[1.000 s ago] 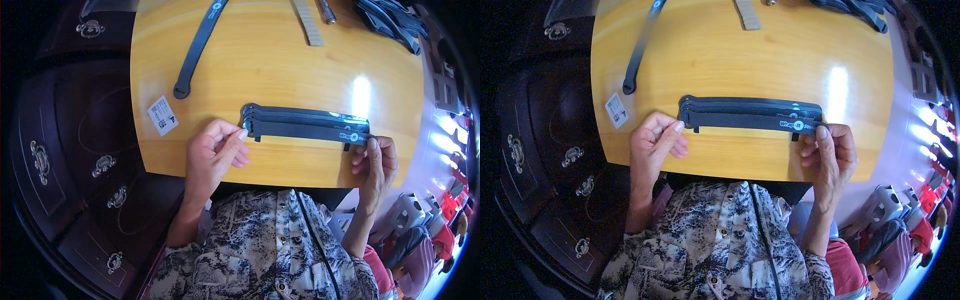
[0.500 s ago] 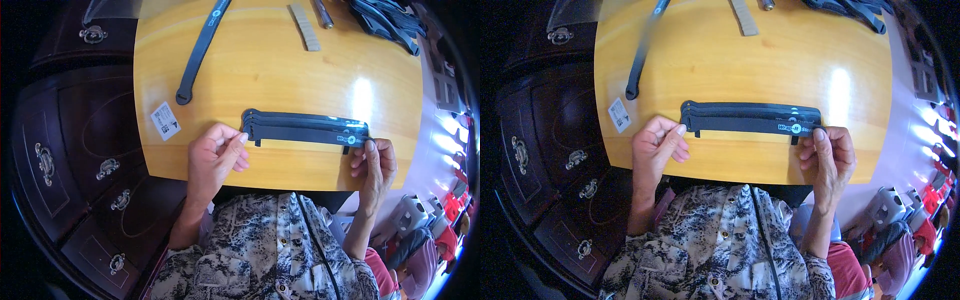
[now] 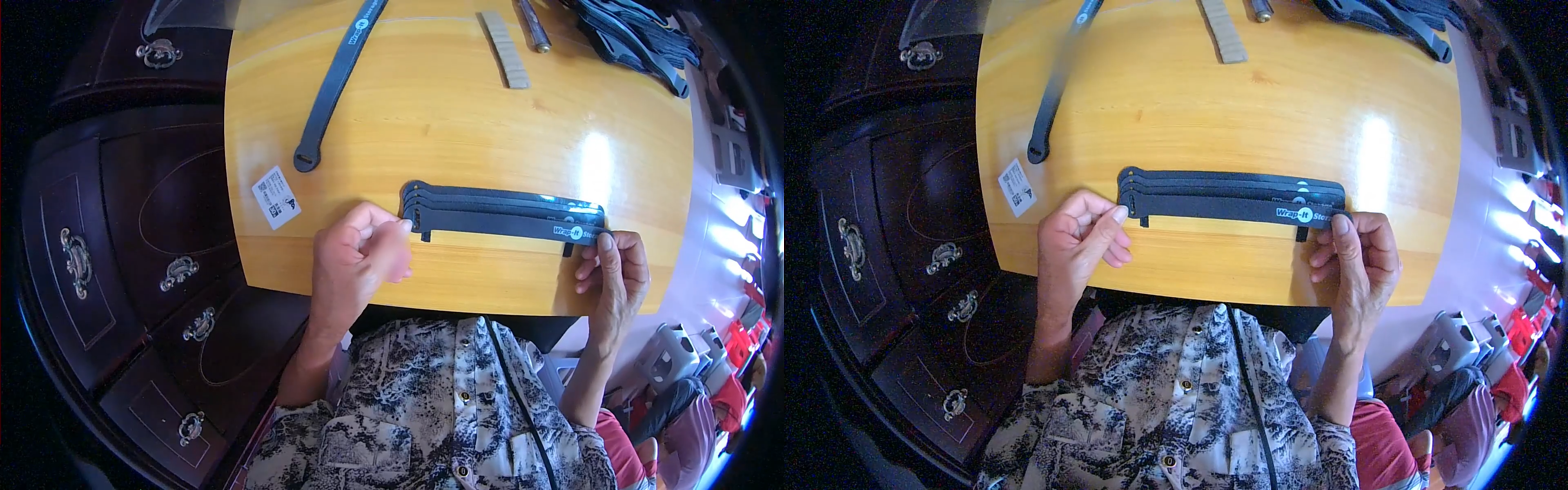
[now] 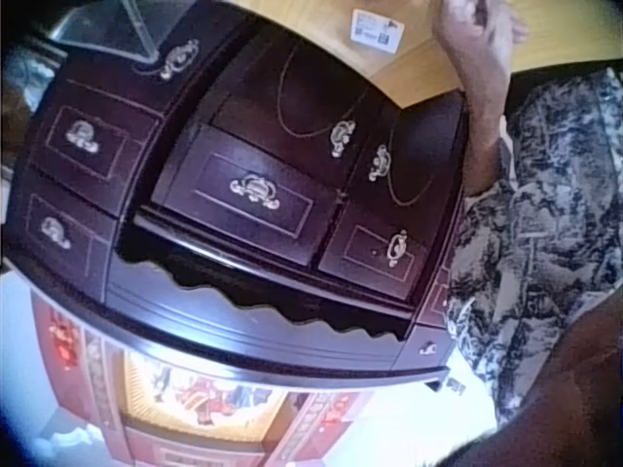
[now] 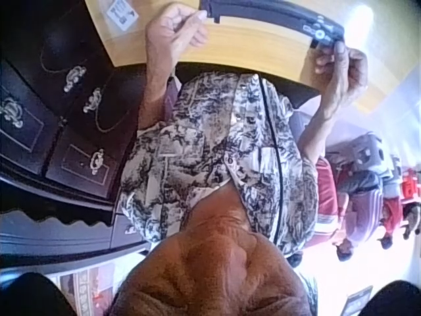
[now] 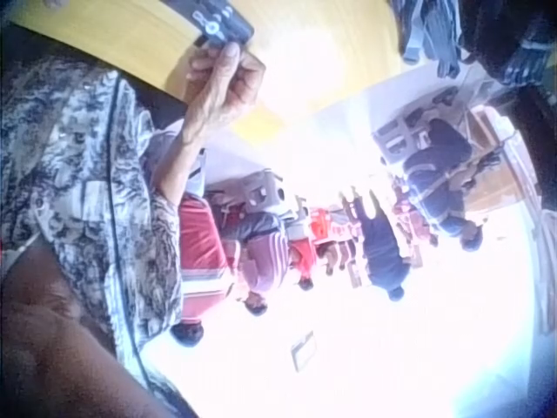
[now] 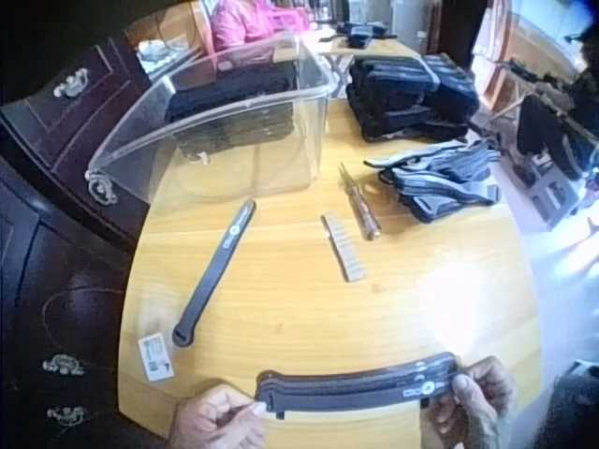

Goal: Assembling black plastic straps by attaching circular white fasteners to them.

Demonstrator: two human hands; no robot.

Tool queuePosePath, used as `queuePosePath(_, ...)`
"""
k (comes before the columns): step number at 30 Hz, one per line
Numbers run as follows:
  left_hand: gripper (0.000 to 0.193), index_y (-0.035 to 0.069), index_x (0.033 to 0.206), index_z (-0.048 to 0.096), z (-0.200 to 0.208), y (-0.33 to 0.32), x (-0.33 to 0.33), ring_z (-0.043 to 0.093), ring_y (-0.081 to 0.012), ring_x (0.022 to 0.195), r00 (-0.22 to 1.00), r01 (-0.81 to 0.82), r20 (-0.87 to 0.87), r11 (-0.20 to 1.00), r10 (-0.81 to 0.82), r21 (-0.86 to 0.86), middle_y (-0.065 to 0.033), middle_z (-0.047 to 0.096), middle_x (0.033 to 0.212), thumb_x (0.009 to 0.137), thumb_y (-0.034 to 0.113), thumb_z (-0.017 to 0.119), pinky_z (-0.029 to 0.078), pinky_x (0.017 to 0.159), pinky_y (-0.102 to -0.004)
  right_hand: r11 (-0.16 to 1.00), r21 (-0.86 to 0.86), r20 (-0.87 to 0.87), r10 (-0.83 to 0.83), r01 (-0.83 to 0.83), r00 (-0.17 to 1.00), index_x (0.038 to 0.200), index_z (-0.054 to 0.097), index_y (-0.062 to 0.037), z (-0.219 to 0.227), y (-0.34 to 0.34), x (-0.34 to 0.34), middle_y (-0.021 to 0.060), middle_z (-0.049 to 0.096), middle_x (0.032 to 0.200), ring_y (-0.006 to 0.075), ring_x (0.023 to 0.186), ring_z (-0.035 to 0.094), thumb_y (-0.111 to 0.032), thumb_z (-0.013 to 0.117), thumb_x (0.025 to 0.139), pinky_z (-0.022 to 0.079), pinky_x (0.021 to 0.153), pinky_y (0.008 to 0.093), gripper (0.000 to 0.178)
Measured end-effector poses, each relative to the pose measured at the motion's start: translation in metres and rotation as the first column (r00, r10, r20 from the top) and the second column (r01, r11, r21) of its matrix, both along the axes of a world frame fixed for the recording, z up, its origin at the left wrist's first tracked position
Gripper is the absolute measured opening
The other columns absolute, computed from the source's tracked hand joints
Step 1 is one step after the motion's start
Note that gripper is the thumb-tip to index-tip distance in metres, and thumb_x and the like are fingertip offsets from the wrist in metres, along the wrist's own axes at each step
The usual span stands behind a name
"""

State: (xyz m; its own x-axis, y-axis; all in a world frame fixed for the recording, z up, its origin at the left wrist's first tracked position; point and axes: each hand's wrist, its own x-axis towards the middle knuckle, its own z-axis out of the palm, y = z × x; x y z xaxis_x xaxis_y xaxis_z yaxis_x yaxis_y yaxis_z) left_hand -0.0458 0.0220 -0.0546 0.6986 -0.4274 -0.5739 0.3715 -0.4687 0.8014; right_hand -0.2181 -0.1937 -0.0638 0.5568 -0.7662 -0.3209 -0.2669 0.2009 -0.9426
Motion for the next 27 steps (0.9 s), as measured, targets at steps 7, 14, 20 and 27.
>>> queuePosePath(7,0.014,-0.003,0.082,0.057,0.004,-0.006,0.0,0.06,-0.0084,0.053,1.0,-0.016,0.005,0.999,0.015,0.048,-0.0059,0.061,0.064,0.091,0.007,0.061,0.048,0.047,-0.021,1.0,-0.01,-0.034,0.004,-0.004,0.999,0.089,0.056,-0.0037,0.001,0.001,0.001,0.0043,0.061,0.073,0.0067,0.054,0.056,-0.017,0.061,0.093,0.044,0.044,0.0175,0.015)
queuePosePath(14,0.015,-0.003,0.08,0.057,0.006,-0.011,-0.001,0.059,-0.0081,0.052,0.999,-0.005,0.049,0.994,-0.001,0.113,-0.0057,0.061,0.062,0.089,0.008,0.062,0.048,0.047,-0.0215,1.0,-0.02,-0.039,-0.007,0.006,0.999,0.088,0.056,-0.0042,0.001,0.0,0.002,0.0036,0.061,0.069,0.0062,0.053,0.055,-0.017,0.062,0.092,0.044,0.044,0.0173,0.015)
queuePosePath(20,0.015,0.0,0.08,0.055,0.005,-0.01,-0.004,0.058,-0.0083,0.05,0.998,-0.007,0.065,0.992,-0.001,0.126,-0.0049,0.06,0.062,0.09,0.009,0.061,0.046,0.045,-0.021,1.0,-0.011,-0.016,-0.009,0.009,1.0,0.088,0.056,-0.0039,-0.001,0.001,0.002,0.0032,0.061,0.065,0.0064,0.052,0.055,-0.013,0.062,0.092,0.045,0.044,0.0176,0.012)
queuePosePath(27,0.015,0.001,0.079,0.054,0.007,-0.014,-0.004,0.056,-0.0074,0.05,0.997,-0.001,0.074,0.992,-0.008,0.126,-0.0042,0.059,0.061,0.09,0.008,0.062,0.045,0.045,-0.0209,1.0,-0.01,-0.01,-0.026,0.026,1.0,0.087,0.057,-0.0014,0.001,0.004,-0.004,0.0036,0.062,0.068,0.0068,0.056,0.058,-0.01,0.064,0.09,0.047,0.05,0.0186,0.012)
